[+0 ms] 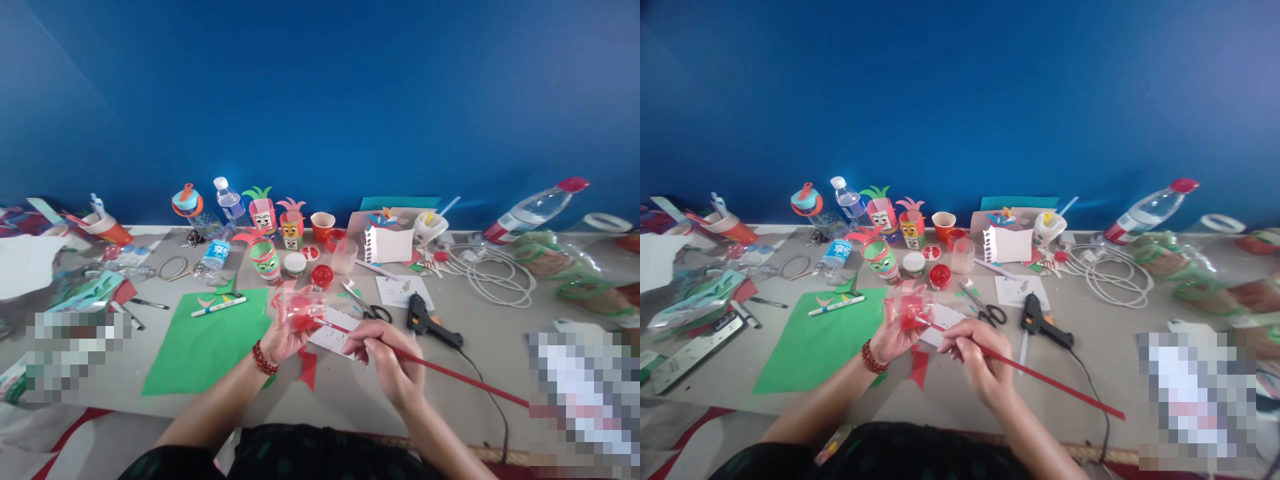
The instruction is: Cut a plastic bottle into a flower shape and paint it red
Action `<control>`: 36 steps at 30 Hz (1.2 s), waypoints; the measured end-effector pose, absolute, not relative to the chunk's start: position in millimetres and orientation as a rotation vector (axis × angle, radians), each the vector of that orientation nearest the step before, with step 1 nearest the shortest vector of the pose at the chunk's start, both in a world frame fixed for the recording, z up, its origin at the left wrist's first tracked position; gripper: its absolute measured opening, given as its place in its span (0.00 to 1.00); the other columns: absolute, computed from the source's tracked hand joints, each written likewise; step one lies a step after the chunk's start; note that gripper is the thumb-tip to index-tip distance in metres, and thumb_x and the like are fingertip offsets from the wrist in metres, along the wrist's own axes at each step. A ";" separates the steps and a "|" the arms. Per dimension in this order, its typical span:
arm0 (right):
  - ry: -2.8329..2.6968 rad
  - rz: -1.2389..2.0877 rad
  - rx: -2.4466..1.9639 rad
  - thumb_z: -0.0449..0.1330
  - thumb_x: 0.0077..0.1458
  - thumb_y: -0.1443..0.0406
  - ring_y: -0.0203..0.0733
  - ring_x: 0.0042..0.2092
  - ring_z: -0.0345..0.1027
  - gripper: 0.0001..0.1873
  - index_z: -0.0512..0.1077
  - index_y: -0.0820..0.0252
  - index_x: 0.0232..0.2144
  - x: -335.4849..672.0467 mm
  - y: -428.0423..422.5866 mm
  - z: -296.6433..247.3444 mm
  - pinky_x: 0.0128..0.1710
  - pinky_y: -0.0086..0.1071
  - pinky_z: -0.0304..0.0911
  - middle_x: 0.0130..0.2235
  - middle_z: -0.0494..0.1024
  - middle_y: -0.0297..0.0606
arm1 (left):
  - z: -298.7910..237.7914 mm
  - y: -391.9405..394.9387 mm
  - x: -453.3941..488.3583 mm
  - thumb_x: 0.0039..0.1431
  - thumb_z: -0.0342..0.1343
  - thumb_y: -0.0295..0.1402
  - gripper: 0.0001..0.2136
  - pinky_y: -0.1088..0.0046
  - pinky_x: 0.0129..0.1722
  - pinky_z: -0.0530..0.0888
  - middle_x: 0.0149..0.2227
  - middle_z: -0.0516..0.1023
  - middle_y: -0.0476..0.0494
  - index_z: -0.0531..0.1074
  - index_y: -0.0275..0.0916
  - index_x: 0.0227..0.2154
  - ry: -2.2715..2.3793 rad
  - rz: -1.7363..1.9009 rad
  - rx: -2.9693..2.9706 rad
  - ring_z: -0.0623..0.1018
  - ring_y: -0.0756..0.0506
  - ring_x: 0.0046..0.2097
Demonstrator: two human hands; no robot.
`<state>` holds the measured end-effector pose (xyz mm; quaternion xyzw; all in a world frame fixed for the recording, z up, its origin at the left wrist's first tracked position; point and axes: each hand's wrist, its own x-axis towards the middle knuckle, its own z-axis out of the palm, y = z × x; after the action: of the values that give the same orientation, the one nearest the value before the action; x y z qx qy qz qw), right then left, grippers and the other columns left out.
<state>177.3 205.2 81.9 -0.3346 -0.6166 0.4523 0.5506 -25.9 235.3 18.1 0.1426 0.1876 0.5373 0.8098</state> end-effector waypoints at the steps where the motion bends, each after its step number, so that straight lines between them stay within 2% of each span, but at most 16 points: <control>1: -1.458 1.096 -0.790 0.52 0.63 0.70 0.36 0.26 0.69 0.13 0.77 0.56 0.36 176.7 205.5 81.9 0.25 0.28 0.66 0.28 0.81 0.35 | 17.7 235.2 -25.5 0.55 0.59 0.55 0.37 0.65 0.48 0.77 0.50 0.81 0.37 0.62 0.44 0.65 0.403 1.148 0.309 0.82 0.41 0.46; 10: -1.416 1.066 -0.825 0.52 0.62 0.71 0.36 0.26 0.69 0.14 0.78 0.57 0.34 179.0 205.7 81.9 0.24 0.27 0.65 0.28 0.81 0.35 | 15.9 235.4 -26.1 0.54 0.59 0.56 0.39 0.64 0.49 0.75 0.52 0.80 0.38 0.60 0.46 0.66 0.408 1.144 0.334 0.82 0.40 0.47; 36: -1.386 1.170 -0.873 0.53 0.60 0.70 0.36 0.24 0.68 0.13 0.78 0.59 0.32 178.9 209.6 87.2 0.22 0.28 0.64 0.26 0.81 0.37 | 11.7 233.7 -25.8 0.49 0.62 0.57 0.39 0.62 0.49 0.77 0.51 0.80 0.36 0.65 0.45 0.63 0.463 1.153 0.366 0.81 0.40 0.47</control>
<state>178.9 209.6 87.2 -0.3663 -0.5818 0.4912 0.5348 -25.8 233.7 11.7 0.1707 0.2157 0.5372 0.7973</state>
